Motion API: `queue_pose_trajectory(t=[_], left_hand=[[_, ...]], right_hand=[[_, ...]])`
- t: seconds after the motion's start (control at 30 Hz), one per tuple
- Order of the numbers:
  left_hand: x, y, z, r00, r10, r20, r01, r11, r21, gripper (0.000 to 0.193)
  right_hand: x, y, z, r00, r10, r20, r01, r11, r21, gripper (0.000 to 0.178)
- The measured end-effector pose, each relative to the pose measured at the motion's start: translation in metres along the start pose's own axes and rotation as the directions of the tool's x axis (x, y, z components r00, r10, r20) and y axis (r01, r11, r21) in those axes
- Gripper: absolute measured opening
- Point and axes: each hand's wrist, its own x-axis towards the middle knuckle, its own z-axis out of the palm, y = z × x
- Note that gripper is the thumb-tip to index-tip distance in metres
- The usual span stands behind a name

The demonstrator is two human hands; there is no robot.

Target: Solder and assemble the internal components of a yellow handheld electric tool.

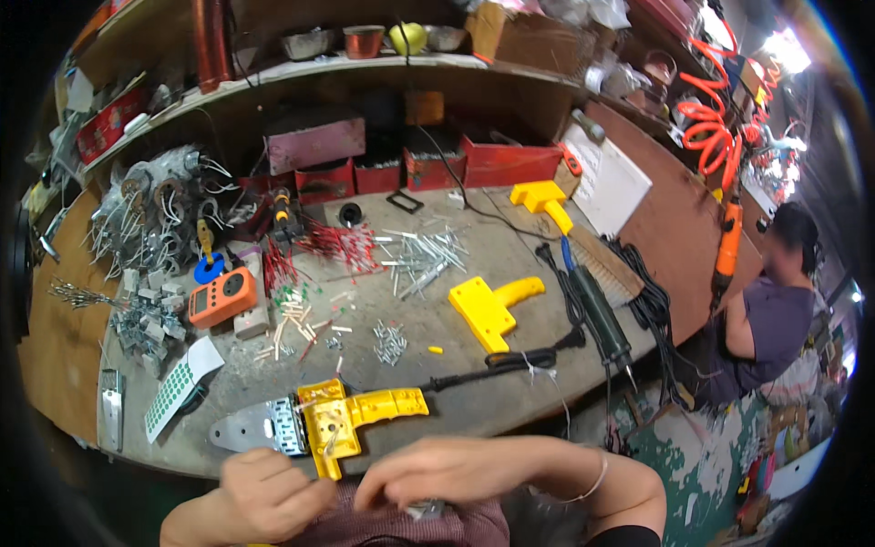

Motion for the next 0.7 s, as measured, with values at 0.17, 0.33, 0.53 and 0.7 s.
queue_pose_trajectory(t=[0.17,0.33,0.53,0.7], left_hand=[[-0.05,0.043,0.049,0.955,-0.116,0.274,0.224,0.886,-0.406,0.02],[-0.079,0.019,0.096,0.707,-0.302,0.639,0.66,0.606,-0.444,0.023],[-0.133,0.015,0.132,0.548,-0.485,0.682,0.822,0.461,-0.333,0.015],[-0.133,0.019,0.147,0.468,-0.617,0.633,0.867,0.46,-0.193,0.017]], right_hand=[[-0.01,0.098,0.079,0.977,0.203,0.07,-0.214,0.882,0.421,0.04],[-0.026,0.183,0.069,0.805,0.405,-0.433,-0.069,0.789,0.61,0.021],[-0.035,0.214,0.064,0.422,0.394,-0.816,-0.414,0.885,0.213,0.016],[0.034,0.274,0.035,0.47,-0.291,-0.833,-0.665,0.505,-0.551,0.036]])
